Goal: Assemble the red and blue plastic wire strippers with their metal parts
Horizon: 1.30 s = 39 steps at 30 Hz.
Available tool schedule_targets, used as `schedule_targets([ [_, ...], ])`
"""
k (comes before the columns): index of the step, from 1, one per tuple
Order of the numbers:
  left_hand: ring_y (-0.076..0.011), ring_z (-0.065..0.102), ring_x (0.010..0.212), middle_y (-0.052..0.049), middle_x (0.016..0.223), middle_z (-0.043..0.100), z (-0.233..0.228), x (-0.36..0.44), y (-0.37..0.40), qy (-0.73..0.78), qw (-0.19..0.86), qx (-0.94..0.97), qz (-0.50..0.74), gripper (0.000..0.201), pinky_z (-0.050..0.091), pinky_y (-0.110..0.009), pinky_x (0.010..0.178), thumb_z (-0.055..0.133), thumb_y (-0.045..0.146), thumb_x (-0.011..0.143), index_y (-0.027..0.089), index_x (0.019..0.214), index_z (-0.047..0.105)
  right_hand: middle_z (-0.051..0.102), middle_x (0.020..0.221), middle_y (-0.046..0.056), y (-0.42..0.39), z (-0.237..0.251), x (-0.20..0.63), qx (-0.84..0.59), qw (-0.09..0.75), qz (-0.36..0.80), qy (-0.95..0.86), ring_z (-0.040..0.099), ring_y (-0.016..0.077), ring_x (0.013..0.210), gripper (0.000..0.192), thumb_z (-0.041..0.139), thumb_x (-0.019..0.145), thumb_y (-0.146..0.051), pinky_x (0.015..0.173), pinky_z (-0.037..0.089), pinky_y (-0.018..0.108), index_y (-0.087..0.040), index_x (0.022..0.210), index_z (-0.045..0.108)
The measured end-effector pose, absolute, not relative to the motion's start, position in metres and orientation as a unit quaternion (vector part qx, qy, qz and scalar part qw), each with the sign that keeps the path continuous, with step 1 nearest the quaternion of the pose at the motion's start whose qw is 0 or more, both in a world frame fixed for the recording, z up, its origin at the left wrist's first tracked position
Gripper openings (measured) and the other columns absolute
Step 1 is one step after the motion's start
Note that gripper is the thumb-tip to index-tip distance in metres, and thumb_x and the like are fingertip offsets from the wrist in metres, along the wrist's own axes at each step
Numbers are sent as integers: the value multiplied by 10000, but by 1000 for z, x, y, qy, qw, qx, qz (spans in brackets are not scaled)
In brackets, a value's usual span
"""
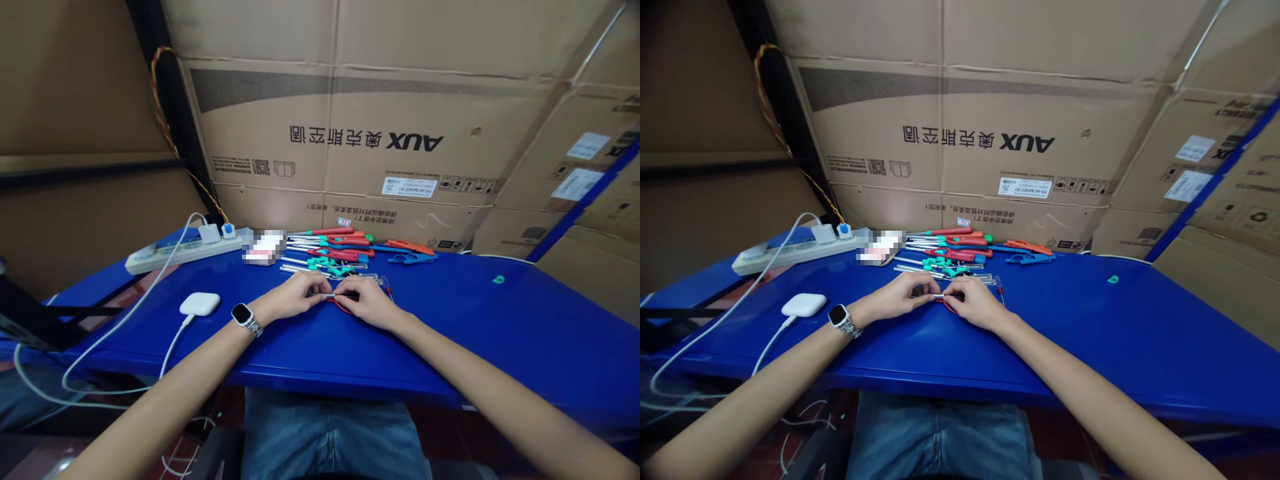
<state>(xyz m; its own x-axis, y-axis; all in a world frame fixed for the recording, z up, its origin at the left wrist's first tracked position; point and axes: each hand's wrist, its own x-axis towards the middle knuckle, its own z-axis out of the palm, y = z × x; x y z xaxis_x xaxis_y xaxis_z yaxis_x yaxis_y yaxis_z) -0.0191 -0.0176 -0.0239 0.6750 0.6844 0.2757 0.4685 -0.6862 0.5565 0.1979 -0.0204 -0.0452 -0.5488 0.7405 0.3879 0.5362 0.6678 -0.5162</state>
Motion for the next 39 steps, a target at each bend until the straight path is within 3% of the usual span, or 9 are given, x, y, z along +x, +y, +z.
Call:
schedule_targets([
  [11,-150,588,806,-48,902,678,-26,-24,-11,300,258,887,239,165,467,-257,754,603,272,889,145,945,692,739,925,52,-19,-42,201,-303,286,186,-890,648,175,891,155,578,924,-230,853,475,309,-189,867,717],
  [20,-136,571,740,-29,849,662,-29,-21,-13,308,239,885,256,123,463,-242,708,636,207,852,151,945,694,748,951,53,-17,-44,201,-288,299,190,-890,642,183,897,147,590,920,-229,864,482,332,-189,870,723],
  [27,-160,615,815,-55,917,687,-25,-20,-17,301,183,906,234,154,472,-260,768,556,208,915,159,975,689,745,933,46,-14,-48,202,-290,310,177,-888,641,194,890,142,591,920,-233,849,490,350,-200,864,717],
  [39,-171,645,849,-74,962,725,-25,-21,-15,299,201,905,226,242,481,-268,801,497,255,963,144,1038,698,738,961,53,-16,-47,204,-296,295,147,-897,627,196,908,126,605,918,-250,845,491,347,-203,949,717],
])
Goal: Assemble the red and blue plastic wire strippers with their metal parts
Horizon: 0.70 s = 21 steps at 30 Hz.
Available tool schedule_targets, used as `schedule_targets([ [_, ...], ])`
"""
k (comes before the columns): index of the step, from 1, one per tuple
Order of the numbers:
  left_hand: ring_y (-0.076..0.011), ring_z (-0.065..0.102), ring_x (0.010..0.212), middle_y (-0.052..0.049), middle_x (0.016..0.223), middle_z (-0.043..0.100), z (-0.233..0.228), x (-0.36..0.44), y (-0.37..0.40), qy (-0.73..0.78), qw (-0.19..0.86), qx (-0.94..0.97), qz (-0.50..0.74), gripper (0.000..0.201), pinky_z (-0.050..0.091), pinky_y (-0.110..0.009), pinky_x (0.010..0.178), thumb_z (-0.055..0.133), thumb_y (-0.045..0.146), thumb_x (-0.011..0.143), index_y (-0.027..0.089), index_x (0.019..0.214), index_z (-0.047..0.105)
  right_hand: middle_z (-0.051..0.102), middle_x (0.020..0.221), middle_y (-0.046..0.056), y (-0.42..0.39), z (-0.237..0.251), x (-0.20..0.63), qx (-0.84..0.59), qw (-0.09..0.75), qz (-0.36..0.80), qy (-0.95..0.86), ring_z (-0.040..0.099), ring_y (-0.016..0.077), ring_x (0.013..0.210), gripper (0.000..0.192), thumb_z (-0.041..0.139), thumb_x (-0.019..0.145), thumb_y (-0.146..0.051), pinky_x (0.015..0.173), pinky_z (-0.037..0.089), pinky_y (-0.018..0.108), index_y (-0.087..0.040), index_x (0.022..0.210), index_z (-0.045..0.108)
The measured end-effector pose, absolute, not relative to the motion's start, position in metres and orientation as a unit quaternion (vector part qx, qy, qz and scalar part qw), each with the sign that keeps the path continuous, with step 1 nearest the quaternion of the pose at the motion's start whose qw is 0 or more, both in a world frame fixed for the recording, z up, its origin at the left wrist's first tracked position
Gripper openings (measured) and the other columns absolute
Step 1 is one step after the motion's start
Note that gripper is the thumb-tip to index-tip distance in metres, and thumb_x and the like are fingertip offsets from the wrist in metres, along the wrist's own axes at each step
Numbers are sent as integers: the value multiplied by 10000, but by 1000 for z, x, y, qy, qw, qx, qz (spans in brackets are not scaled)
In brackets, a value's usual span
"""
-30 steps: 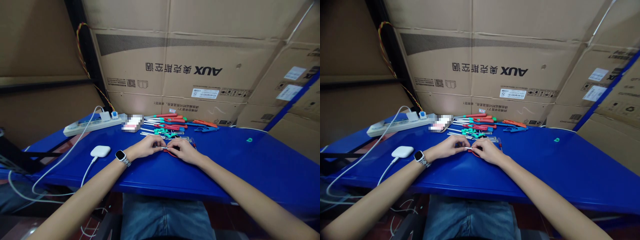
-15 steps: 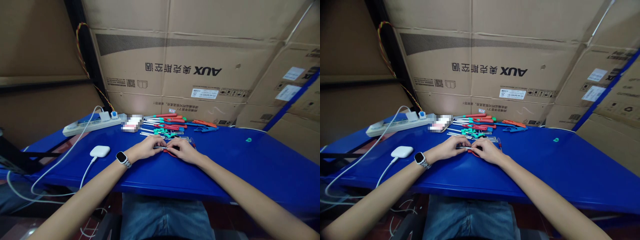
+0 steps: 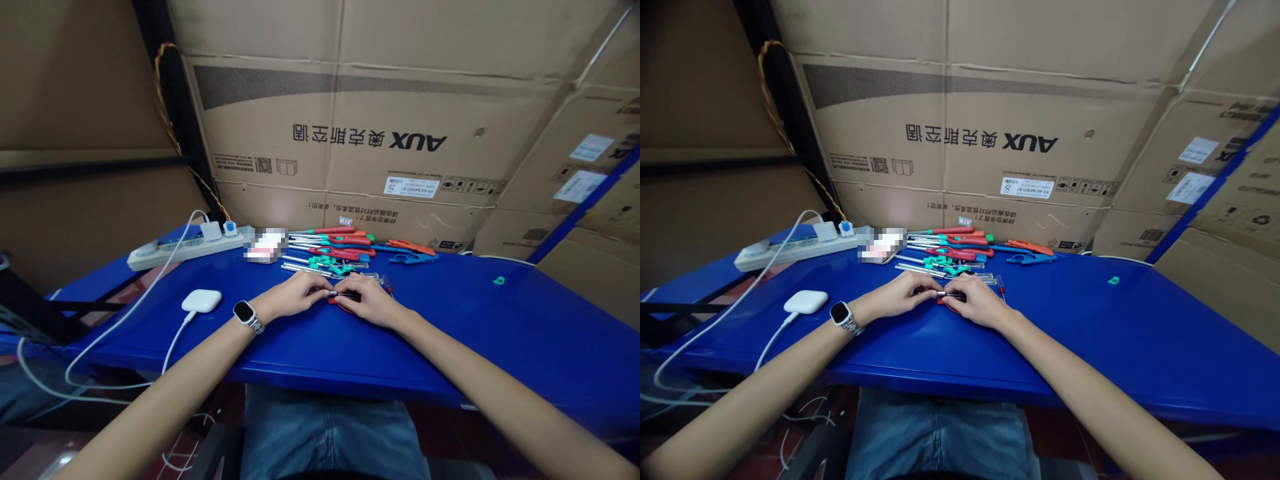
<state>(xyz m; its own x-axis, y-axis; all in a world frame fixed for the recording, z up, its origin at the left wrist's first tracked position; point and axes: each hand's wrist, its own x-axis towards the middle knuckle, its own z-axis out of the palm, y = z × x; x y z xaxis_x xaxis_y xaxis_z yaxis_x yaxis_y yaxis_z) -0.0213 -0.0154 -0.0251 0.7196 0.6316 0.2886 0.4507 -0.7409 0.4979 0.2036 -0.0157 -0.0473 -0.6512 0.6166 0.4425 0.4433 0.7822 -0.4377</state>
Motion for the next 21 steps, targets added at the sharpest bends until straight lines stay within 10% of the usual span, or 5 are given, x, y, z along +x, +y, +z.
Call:
schedule_targets([
  [21,-162,630,817,-57,934,724,-23,-21,-17,290,220,902,232,200,467,-259,782,538,252,937,146,977,703,738,966,68,-20,-37,205,-275,235,36,-931,621,194,904,185,531,974,-266,839,425,353,-191,955,699],
])
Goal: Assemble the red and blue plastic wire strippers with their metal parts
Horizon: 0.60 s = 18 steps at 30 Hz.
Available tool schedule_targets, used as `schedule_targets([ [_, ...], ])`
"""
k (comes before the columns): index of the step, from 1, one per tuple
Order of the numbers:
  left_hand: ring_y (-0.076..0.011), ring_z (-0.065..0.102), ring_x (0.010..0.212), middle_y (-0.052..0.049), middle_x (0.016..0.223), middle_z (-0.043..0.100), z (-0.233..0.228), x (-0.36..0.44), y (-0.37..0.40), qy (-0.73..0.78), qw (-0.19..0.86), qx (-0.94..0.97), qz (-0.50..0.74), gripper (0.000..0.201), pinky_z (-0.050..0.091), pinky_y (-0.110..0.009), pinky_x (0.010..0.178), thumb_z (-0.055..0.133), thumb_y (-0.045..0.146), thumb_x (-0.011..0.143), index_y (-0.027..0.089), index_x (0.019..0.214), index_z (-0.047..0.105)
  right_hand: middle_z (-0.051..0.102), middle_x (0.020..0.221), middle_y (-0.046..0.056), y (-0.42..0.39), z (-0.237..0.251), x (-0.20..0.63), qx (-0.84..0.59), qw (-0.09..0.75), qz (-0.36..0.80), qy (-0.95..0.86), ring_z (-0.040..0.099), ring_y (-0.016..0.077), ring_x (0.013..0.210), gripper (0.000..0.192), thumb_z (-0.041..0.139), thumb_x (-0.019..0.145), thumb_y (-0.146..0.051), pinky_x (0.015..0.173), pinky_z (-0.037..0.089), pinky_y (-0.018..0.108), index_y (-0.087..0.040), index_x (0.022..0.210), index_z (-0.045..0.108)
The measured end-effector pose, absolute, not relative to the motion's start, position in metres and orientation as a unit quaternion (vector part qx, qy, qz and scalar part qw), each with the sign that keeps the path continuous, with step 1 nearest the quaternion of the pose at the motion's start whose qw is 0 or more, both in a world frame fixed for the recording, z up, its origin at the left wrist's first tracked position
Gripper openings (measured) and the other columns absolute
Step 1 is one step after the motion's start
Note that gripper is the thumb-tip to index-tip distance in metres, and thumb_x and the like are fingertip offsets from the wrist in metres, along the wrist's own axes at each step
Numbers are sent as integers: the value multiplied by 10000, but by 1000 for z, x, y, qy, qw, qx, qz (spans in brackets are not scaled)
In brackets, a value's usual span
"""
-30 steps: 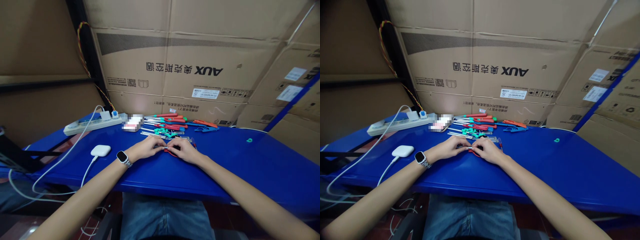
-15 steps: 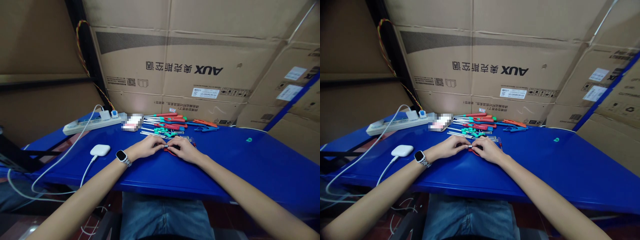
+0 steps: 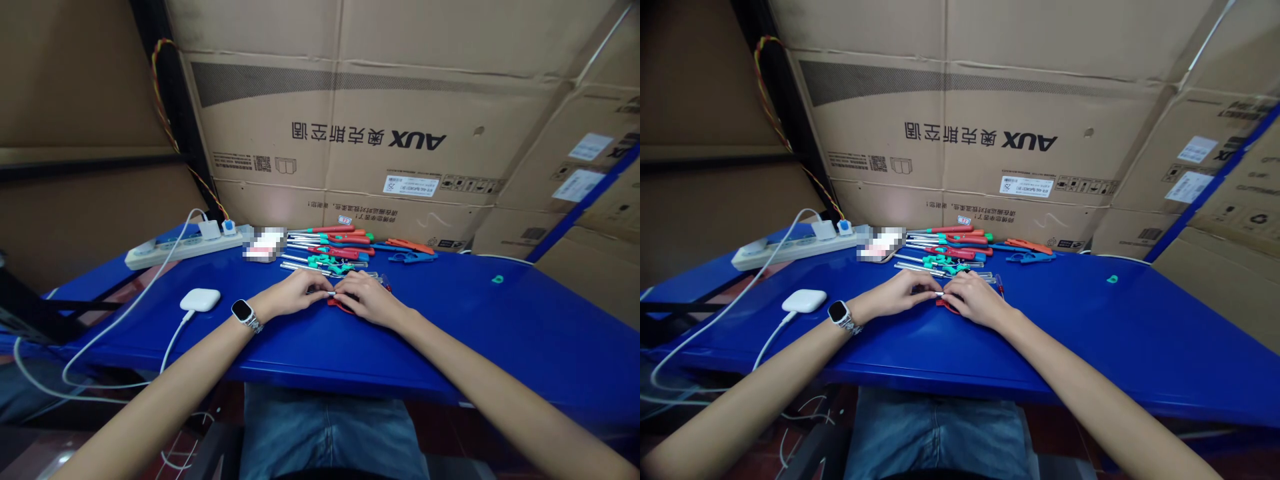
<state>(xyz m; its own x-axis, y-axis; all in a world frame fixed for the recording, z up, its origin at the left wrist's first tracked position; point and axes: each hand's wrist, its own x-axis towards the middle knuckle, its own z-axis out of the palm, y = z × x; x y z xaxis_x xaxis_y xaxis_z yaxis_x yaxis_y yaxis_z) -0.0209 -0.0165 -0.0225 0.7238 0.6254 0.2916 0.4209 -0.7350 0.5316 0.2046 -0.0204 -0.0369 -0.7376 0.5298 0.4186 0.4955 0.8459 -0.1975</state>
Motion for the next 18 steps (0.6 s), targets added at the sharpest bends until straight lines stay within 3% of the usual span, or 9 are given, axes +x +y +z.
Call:
schedule_targets([
  [18,-165,639,844,-59,953,725,-25,-21,-15,281,236,897,248,212,475,-272,812,528,273,946,155,995,697,734,971,80,-22,-35,204,-277,247,64,-926,617,202,910,198,523,973,-267,863,459,375,-197,974,707],
])
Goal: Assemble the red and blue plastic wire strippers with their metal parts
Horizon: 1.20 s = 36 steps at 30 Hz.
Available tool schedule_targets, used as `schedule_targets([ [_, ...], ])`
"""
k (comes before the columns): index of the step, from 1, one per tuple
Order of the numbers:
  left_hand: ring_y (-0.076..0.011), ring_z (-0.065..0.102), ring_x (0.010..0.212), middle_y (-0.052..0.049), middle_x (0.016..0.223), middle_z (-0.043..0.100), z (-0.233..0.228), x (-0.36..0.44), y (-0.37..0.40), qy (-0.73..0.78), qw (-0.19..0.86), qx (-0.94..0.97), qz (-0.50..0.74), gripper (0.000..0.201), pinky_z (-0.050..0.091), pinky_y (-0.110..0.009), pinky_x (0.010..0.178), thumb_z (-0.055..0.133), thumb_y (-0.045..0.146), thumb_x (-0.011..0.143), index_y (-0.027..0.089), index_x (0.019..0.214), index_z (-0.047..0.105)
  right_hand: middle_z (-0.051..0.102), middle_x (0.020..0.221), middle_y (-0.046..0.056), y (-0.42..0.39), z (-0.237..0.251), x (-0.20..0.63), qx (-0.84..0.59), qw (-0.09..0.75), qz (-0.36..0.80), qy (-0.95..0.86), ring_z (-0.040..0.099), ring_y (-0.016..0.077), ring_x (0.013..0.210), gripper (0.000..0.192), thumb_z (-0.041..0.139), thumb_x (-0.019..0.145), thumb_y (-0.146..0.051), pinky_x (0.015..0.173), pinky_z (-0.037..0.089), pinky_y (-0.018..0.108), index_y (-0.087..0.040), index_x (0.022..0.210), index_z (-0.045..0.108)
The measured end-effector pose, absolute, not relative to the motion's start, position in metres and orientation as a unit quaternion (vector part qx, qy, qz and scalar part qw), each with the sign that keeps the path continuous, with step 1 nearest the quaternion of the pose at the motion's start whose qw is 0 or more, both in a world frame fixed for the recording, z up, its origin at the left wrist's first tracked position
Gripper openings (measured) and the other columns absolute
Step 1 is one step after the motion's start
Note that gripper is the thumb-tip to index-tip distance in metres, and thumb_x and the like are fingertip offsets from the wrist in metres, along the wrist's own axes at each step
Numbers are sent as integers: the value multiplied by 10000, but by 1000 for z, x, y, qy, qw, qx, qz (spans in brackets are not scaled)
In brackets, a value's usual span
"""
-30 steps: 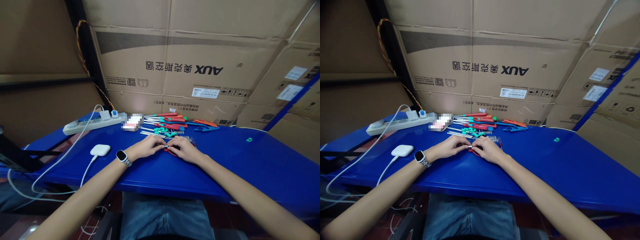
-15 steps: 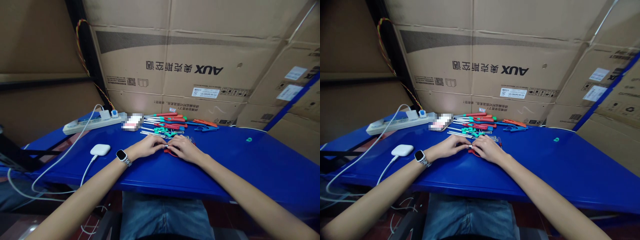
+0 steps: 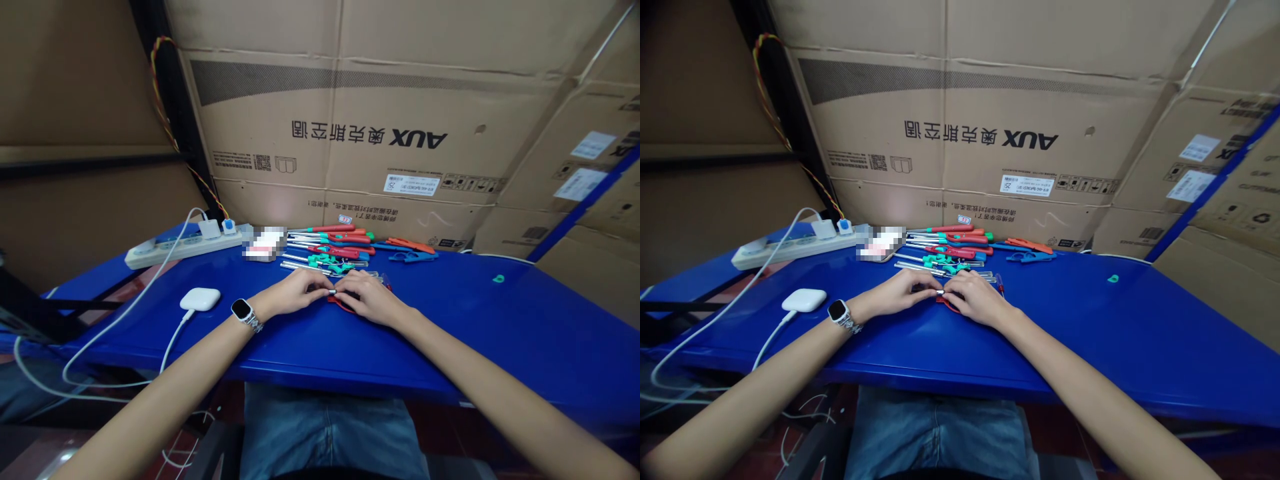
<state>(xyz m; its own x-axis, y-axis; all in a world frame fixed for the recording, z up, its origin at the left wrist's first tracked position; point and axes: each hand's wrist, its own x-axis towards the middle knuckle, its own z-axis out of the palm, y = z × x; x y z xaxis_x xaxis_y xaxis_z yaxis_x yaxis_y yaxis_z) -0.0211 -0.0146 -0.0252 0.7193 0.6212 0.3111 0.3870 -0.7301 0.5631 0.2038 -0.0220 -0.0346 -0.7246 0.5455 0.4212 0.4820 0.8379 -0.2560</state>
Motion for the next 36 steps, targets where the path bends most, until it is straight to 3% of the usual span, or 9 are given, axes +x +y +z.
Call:
schedule_targets([
  [17,-144,548,730,-27,811,628,-25,-17,-17,297,215,893,262,122,440,-265,714,562,243,909,156,909,648,724,929,74,-21,-35,204,-263,232,7,-936,593,201,876,209,505,984,-279,809,403,353,-188,939,688],
  [24,-163,551,787,-22,852,604,-29,-16,-16,298,189,893,281,61,449,-286,749,571,231,896,175,879,585,719,934,76,-20,-36,204,-265,239,33,-933,597,199,889,223,489,991,-281,829,413,352,-193,945,689],
  [30,-196,569,953,-61,1012,596,-29,-15,-19,278,151,910,268,100,457,-323,869,488,211,954,188,948,586,710,885,69,-19,-33,205,-272,246,58,-929,583,201,867,208,508,980,-268,821,439,354,-184,906,683],
  [36,-191,575,932,-55,1008,600,-32,-15,-18,281,148,912,261,101,468,-319,856,511,202,937,189,948,610,715,853,52,-19,-35,204,-281,259,102,-919,595,195,853,144,576,945,-262,795,464,335,-198,879,687],
])
